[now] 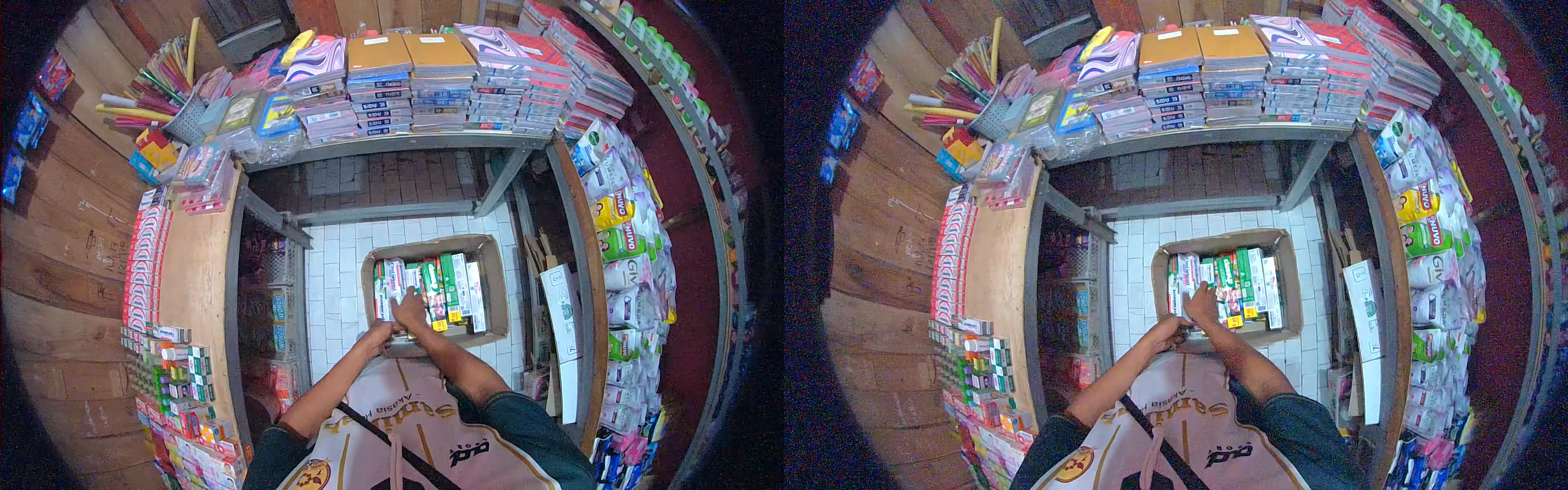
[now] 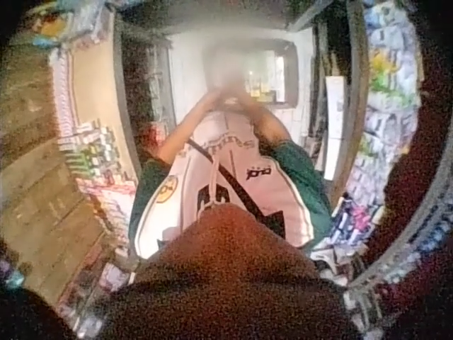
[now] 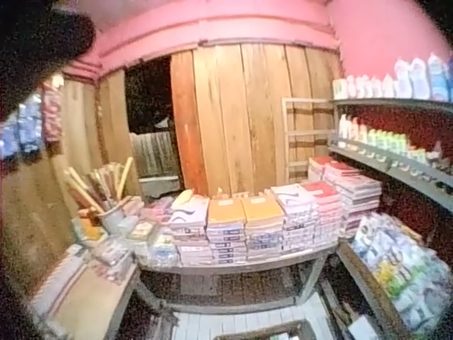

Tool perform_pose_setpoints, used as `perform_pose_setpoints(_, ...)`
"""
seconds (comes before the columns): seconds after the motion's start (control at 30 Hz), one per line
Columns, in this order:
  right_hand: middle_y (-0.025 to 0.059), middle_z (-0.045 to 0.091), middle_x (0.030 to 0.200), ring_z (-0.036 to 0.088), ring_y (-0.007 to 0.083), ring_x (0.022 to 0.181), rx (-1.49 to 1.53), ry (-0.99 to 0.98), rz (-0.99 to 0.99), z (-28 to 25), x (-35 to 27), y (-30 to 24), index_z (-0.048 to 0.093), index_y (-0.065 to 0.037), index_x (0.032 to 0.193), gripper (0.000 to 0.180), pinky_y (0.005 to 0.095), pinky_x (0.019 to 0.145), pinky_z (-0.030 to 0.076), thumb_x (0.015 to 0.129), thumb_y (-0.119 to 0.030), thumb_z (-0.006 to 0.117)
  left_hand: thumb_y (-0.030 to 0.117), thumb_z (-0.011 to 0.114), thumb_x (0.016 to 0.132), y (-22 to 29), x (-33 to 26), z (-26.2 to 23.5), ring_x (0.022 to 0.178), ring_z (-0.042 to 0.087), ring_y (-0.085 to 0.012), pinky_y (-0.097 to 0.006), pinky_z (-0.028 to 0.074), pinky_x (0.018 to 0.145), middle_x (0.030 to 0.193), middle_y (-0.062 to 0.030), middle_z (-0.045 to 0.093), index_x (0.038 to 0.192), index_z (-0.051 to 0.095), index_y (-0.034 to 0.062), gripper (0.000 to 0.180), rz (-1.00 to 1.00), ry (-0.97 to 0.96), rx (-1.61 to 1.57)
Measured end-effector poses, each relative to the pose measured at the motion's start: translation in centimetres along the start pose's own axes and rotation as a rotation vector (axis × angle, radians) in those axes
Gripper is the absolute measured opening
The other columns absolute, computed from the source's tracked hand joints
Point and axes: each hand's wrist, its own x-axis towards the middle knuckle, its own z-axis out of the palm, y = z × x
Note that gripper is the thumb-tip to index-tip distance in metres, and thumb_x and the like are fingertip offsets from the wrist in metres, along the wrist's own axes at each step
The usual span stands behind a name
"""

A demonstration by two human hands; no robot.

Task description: Transferring and organizing toothpaste boxes from a cardboard shipping box onto a retail shelf.

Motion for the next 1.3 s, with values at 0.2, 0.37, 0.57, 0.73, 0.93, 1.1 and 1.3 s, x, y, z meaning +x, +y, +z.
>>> perform_pose_setpoints(0.2,0.0297,0.057,0.109,0.057,0.0417,0.103,-0.016,-0.121,0.017,0.7,2.3,1.6,0.045,0.008,0.114,0.061,0.0460,0.086,0.049,0.072,-0.030,0.069,0.019,0.058,0.081,-0.1,-0.3,-0.8,0.089,0.051,-0.0166,-0.036,0.040,0.072,0.091,-0.0043,0.056,0.108,0.053,0.0057,0.031,-0.002,-0.081,-0.069)
perform_pose_setpoints(0.37,0.0209,0.066,0.088,0.065,0.0306,0.084,0.084,-0.160,-0.040,0.5,4.8,8.0,0.062,0.003,0.097,0.046,0.0395,0.073,0.051,0.071,-0.034,0.071,0.017,0.056,0.084,0.8,-0.6,0.7,0.071,0.052,-0.0143,-0.029,0.039,0.059,0.083,-0.0051,0.056,0.099,0.056,0.0021,0.021,0.015,-0.094,-0.015)
perform_pose_setpoints(0.57,0.0066,0.061,0.071,0.057,0.0157,0.056,0.363,-0.349,0.096,-6.6,-1.6,4.4,0.063,0.002,0.088,0.025,0.0301,0.047,0.045,0.078,-0.020,0.071,0.022,0.055,0.089,-2.0,2.1,-2.5,0.067,0.043,-0.0082,-0.025,0.036,0.059,0.082,0.0011,0.051,0.099,0.057,0.0058,0.019,0.028,-0.204,-0.032)
perform_pose_setpoints(0.73,0.0016,0.058,0.084,0.054,0.0101,0.072,0.862,-0.417,0.218,-9.5,-5.8,3.0,0.057,-0.004,0.107,0.034,0.0233,0.058,0.043,0.081,-0.020,0.071,0.026,0.053,0.093,-1.2,1.5,-2.0,0.080,0.050,-0.0088,-0.024,0.043,0.070,0.097,0.0005,0.056,0.109,0.055,0.0070,0.024,0.063,-0.340,-0.003)
perform_pose_setpoints(0.93,0.0050,0.059,0.092,0.057,0.0119,0.080,0.895,-0.582,0.005,-8.8,-6.0,2.8,0.054,-0.002,0.115,0.037,0.0241,0.067,0.048,0.084,-0.018,0.068,0.028,0.057,0.092,0.9,-0.8,-0.9,0.100,0.061,-0.0193,-0.036,0.053,0.085,0.111,-0.0075,0.059,0.124,0.045,0.0024,0.042,0.323,-0.208,-0.173)
perform_pose_setpoints(1.1,0.0048,0.062,0.086,0.058,0.0102,0.068,1.020,-0.536,0.108,-7.5,-3.5,2.2,0.058,-0.001,0.102,0.028,0.0230,0.057,0.049,0.088,-0.025,0.063,0.028,0.062,0.089,1.4,-2.9,-3.5,0.100,0.061,-0.0205,-0.034,0.052,0.081,0.112,-0.0108,0.058,0.129,0.040,0.0037,0.052,0.299,-0.201,-0.285)
perform_pose_setpoints(1.3,0.0123,0.065,0.074,0.064,0.0230,0.069,0.136,-0.087,-0.117,0.7,3.0,6.1,0.061,0.004,0.092,0.056,0.0345,0.061,0.050,0.070,-0.046,0.075,0.023,0.065,0.087,2.8,-7.2,-4.0,0.094,0.063,-0.0191,-0.033,0.053,0.080,0.111,-0.0122,0.059,0.129,0.039,0.0020,0.053,0.407,-0.085,-0.234)
